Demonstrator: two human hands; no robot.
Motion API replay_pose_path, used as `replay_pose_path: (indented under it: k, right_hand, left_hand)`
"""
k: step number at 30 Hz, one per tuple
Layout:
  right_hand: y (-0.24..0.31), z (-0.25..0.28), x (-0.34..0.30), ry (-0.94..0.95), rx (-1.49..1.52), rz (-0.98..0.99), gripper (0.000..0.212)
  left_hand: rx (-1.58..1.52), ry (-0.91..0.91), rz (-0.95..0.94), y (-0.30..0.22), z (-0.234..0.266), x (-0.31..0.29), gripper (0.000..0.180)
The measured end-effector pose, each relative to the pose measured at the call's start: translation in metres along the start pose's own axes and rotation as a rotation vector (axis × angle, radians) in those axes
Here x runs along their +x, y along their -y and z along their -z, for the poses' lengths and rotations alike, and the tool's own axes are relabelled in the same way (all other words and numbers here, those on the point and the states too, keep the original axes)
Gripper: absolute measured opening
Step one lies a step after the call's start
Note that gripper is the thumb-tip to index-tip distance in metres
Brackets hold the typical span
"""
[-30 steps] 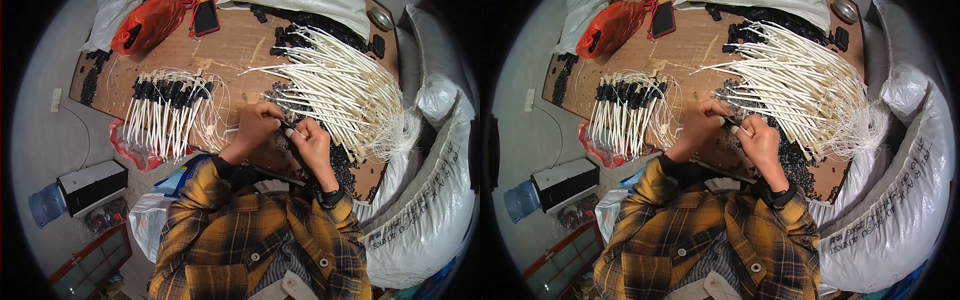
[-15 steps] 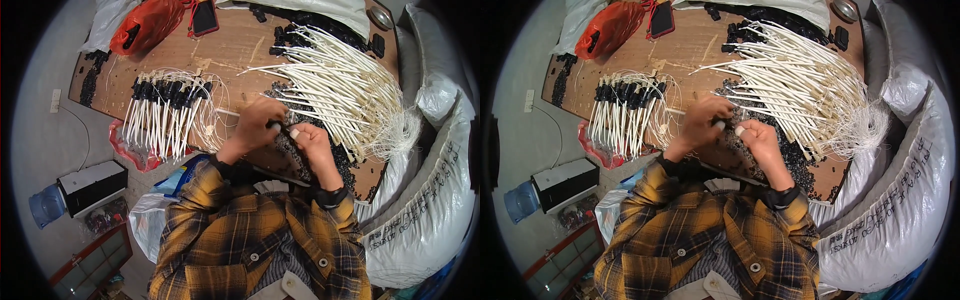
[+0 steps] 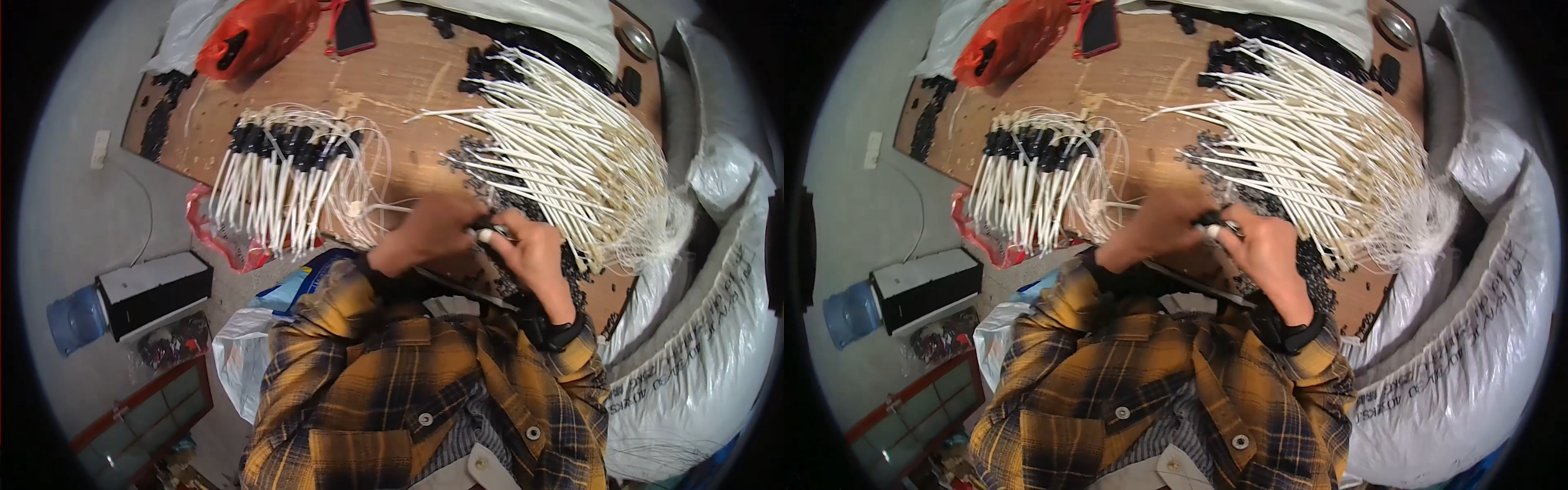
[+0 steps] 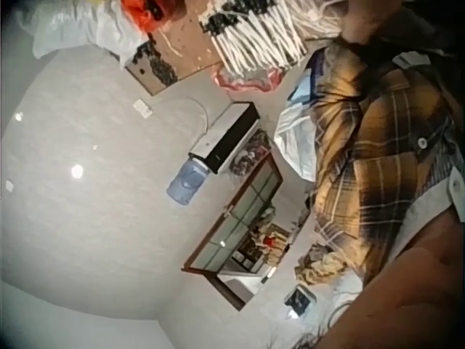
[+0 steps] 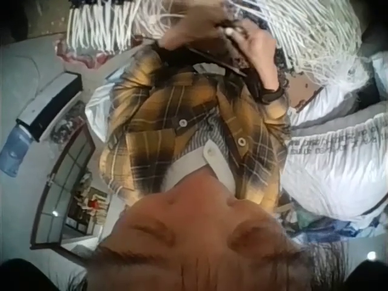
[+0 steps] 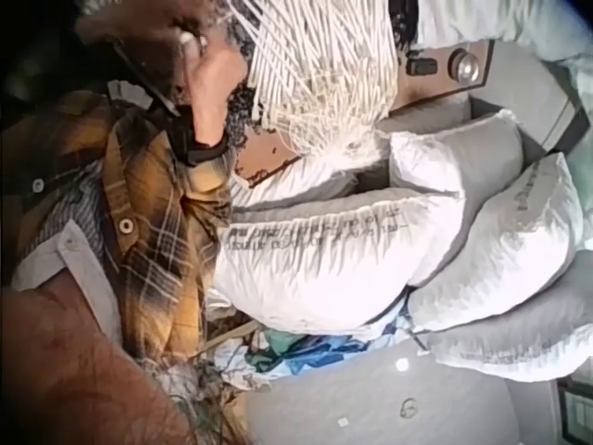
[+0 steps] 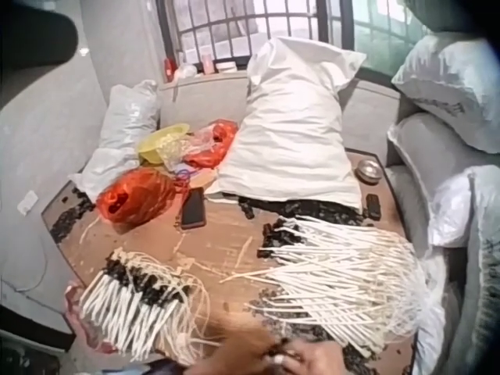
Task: The person assembles electrical components by hand, picking up a white wire and a black connector, fitting them together, and then placing the completed assembly onto a pile on the table.
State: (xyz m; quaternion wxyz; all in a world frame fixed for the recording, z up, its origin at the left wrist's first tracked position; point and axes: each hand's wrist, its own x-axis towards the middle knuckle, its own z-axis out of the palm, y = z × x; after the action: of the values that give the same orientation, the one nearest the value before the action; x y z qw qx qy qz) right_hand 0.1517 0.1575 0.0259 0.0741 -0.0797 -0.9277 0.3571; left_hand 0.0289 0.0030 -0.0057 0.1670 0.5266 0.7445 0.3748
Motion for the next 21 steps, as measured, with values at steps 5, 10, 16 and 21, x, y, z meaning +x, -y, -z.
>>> replay_pose_path:
  k: [5,10,16,21]
  right_hand:
    - [-0.007,0.004,0.008,0.263,0.370,-0.302,0.013]
    - [0.005,-0.016,0.010,0.218,0.383,-0.278,0.013]
    - [0.036,-0.026,0.024,-0.034,0.336,0.005,0.014]
    - [0.016,0.012,0.037,-0.386,0.079,0.044,0.016]
  left_hand:
    - [0.161,-0.137,-0.074,-0.012,-0.011,-0.003,0.024]
    - [0.230,-0.171,-0.060,-0.009,0.000,-0.019,0.028]
    - [0.269,-0.303,-0.063,-0.001,0.035,-0.041,0.032]
    - [0.744,-0.720,0.055,0.042,0.129,-0.070,0.024]
